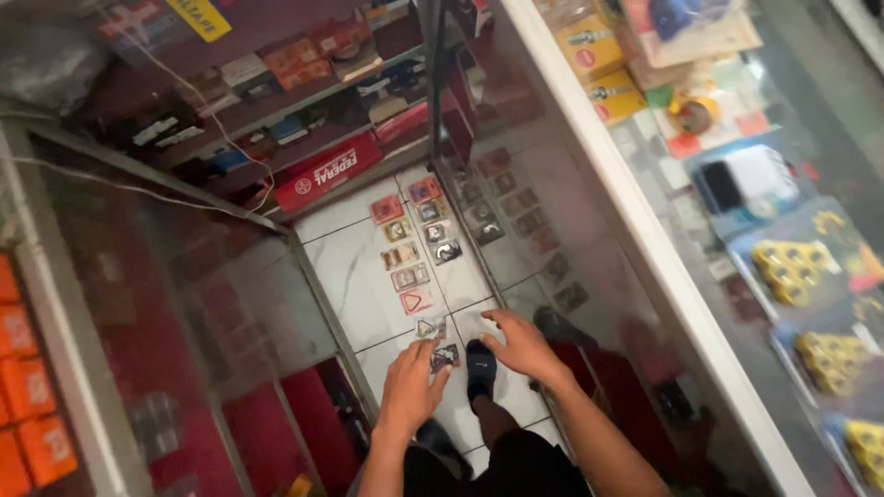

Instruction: The person organizes merchandise by picking up packaged items from the floor and hanging them on a display rack by hand.

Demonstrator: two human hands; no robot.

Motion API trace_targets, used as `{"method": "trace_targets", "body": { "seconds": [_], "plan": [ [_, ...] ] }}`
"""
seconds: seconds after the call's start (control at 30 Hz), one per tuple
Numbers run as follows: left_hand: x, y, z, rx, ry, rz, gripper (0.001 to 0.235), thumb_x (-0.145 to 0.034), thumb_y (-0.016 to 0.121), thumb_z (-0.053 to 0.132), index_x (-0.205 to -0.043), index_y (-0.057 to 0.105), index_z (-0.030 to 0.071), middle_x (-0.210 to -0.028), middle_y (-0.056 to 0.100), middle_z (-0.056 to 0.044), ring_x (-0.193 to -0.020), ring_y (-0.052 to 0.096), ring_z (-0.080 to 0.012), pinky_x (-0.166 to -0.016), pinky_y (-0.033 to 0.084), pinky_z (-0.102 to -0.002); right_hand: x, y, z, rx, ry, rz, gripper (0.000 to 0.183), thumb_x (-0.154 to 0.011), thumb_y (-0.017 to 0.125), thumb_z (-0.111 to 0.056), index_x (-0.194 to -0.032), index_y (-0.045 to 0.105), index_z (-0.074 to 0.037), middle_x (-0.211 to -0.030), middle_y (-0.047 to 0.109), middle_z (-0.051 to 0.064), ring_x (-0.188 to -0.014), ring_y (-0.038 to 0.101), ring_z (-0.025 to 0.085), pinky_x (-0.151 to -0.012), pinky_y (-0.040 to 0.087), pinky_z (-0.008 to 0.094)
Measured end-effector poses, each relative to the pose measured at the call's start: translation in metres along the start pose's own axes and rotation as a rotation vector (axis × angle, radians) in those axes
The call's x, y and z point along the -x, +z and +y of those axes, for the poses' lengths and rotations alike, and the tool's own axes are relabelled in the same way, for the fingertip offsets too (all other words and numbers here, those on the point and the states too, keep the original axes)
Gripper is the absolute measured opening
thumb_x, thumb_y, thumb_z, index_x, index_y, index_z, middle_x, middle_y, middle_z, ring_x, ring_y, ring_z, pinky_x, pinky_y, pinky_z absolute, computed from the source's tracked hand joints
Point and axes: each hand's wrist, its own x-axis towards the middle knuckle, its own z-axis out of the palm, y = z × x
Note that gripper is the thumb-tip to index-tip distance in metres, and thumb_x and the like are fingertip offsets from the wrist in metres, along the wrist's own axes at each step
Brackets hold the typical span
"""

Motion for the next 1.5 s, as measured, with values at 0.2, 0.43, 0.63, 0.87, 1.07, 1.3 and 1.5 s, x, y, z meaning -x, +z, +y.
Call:
{"method": "trace_targets", "body": {
  "seconds": [0.2,0.43,0.63,0.87,1.07,1.3,1.5],
  "plan": [
    [-0.048,0.046,-0.071,0.041,-0.042,-0.073,0.044,-0.081,0.076,0.015,-0.121,0.061,0.003,-0.116,0.065,-0.020,-0.107,0.061,-0.0428,-0.090,0.050,-0.050,-0.085,0.041,0.044,-0.020,0.017,0.062,0.042,-0.087,0.072,-0.026,-0.122,0.066,-0.003,-0.116,0.072,0.019,-0.105,0.070,0.035,-0.087,0.055,0.042],
    [-0.110,0.133,-0.207,0.040,0.125,0.075,0.048,-0.081,0.077,0.014,-0.122,0.060,-0.003,-0.121,0.062,-0.026,-0.112,0.058,-0.0457,-0.095,0.047,-0.053,-0.195,0.163,0.151,-0.007,0.189,0.013,0.037,-0.088,0.072,-0.025,-0.120,0.069,-0.006,-0.116,0.073,0.015,-0.098,0.072,0.031,-0.085,0.056,0.041],
    [-0.169,0.224,-0.352,0.023,-0.047,-0.151,0.041,-0.084,0.073,0.014,-0.122,0.062,0.001,-0.115,0.064,-0.019,-0.110,0.058,-0.0401,-0.094,0.047,-0.050,-0.313,0.290,0.287,0.168,0.322,0.043,0.037,-0.088,0.070,-0.029,-0.119,0.070,-0.008,-0.116,0.074,0.013,-0.100,0.072,0.033,-0.089,0.054,0.045],
    [-0.225,0.320,-0.458,-0.152,-0.018,-0.156,0.033,-0.086,0.073,0.020,-0.113,0.063,0.004,-0.113,0.062,-0.019,-0.112,0.057,-0.0395,-0.096,0.045,-0.051,-0.448,0.386,0.409,0.234,0.476,0.148,0.051,-0.083,0.072,-0.038,-0.126,0.065,-0.009,-0.126,0.067,0.017,-0.118,0.062,0.038,-0.097,0.051,0.049],
    [-0.266,0.372,-0.509,-0.267,-0.011,-0.197,0.041,-0.085,0.073,0.025,-0.118,0.062,0.003,-0.120,0.061,-0.019,-0.119,0.054,-0.0383,-0.098,0.041,-0.056,-0.512,0.426,0.465,0.266,0.660,0.236,0.075,-0.078,0.074,-0.044,-0.140,0.051,-0.008,-0.142,0.054,0.021,-0.130,0.053,0.042,-0.101,0.049,0.056],
    [-0.269,0.380,-0.521,-0.279,-0.028,-0.184,0.041,-0.087,0.072,0.027,-0.119,0.062,0.004,-0.123,0.062,-0.017,-0.123,0.053,-0.0374,-0.104,0.042,-0.054,-0.512,0.435,0.486,0.224,0.711,0.305,0.106,-0.072,0.079,-0.050,-0.153,0.027,-0.004,-0.154,0.033,0.021,-0.139,0.033,0.043,-0.104,0.040,0.060],
    [-0.265,0.384,-0.524,-0.236,0.028,-0.186,0.048,-0.082,0.074,0.029,-0.120,0.061,0.003,-0.124,0.060,-0.019,-0.125,0.052,-0.0361,-0.095,0.045,-0.053,-0.502,0.444,0.487,0.160,0.594,0.396,0.115,-0.073,0.081,-0.047,-0.159,0.021,0.000,-0.154,0.037,0.022,-0.139,0.035,0.043,-0.105,0.041,0.060]
  ]
}}
